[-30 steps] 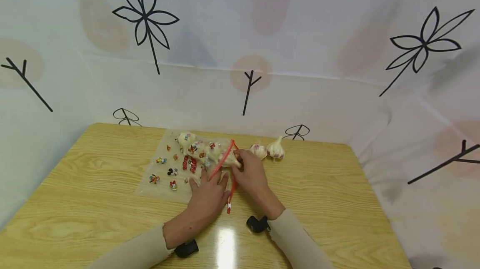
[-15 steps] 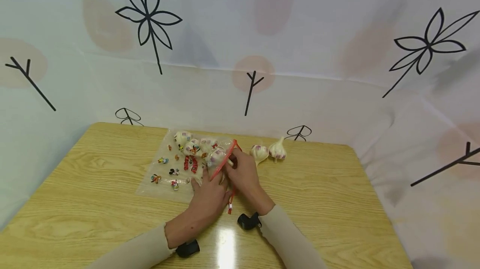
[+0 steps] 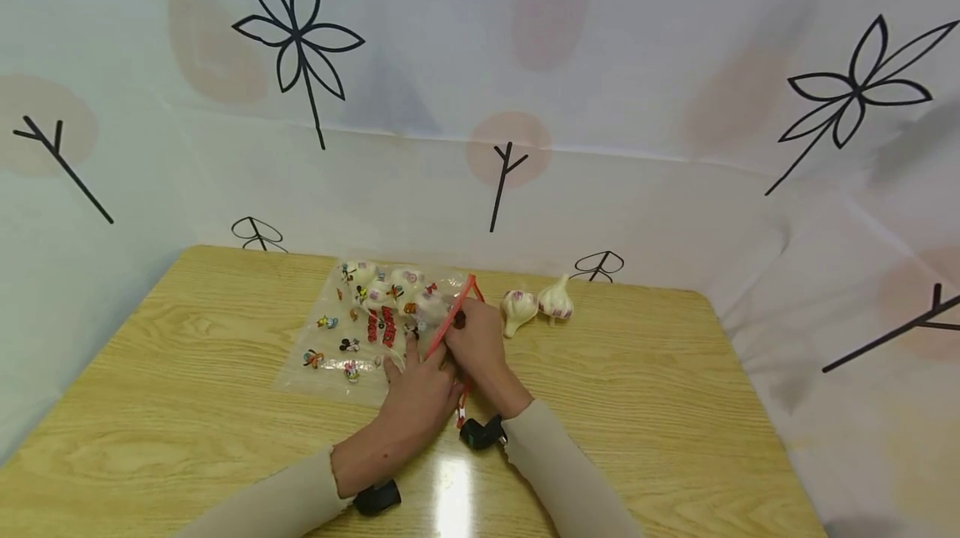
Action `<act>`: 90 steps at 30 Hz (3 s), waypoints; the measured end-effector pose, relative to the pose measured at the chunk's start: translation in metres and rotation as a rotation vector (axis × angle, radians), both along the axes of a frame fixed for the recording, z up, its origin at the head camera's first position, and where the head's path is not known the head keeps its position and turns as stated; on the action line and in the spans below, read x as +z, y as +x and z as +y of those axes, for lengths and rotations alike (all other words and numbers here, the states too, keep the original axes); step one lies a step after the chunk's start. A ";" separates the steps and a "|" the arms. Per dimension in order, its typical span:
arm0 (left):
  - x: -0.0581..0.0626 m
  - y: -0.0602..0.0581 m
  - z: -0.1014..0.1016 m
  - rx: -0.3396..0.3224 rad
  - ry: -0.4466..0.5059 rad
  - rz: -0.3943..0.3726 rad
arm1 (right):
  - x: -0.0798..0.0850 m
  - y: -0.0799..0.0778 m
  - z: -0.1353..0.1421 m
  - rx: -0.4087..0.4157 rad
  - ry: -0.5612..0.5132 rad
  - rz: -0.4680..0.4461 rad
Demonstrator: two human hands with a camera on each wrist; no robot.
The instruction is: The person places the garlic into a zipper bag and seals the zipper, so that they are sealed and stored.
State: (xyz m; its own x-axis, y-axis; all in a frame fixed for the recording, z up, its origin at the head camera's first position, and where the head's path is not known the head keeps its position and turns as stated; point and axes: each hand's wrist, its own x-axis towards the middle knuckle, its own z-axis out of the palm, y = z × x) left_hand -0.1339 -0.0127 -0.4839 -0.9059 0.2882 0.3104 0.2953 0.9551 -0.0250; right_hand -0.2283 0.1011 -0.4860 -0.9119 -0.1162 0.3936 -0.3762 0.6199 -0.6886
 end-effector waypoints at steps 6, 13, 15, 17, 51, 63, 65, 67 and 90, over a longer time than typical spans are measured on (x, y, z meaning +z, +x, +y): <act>-0.002 0.001 0.001 -0.009 -0.011 0.008 | -0.002 0.001 0.004 -0.006 0.004 -0.029; -0.004 0.001 0.001 -0.019 -0.049 0.025 | -0.001 0.004 0.012 -0.026 -0.002 -0.014; -0.004 0.001 0.001 -0.018 -0.063 0.023 | -0.001 0.004 0.013 -0.019 -0.005 -0.012; -0.004 0.000 0.000 -0.014 -0.073 0.015 | 0.000 0.003 0.015 -0.008 -0.009 -0.015; 0.001 -0.001 -0.001 0.024 -0.033 -0.129 | 0.024 0.005 0.070 -0.392 0.086 0.125; 0.002 0.001 -0.002 0.016 -0.030 -0.129 | 0.015 0.004 0.073 -0.344 0.202 0.027; 0.002 0.001 -0.002 0.016 -0.034 -0.128 | 0.014 0.004 0.072 -0.329 0.201 0.024; 0.002 0.000 -0.002 0.015 -0.037 -0.125 | 0.015 0.004 0.071 -0.318 0.209 0.019; 0.005 0.001 -0.003 0.002 0.024 -0.140 | 0.020 0.007 0.068 -0.289 0.242 -0.051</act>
State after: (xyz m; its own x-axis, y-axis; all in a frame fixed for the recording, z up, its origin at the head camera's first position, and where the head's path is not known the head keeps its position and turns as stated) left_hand -0.1331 -0.0153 -0.4788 -0.9412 0.2807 0.1878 0.2927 0.9554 0.0393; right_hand -0.2214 0.1690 -0.4665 -0.9384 0.0646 0.3394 -0.1311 0.8423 -0.5228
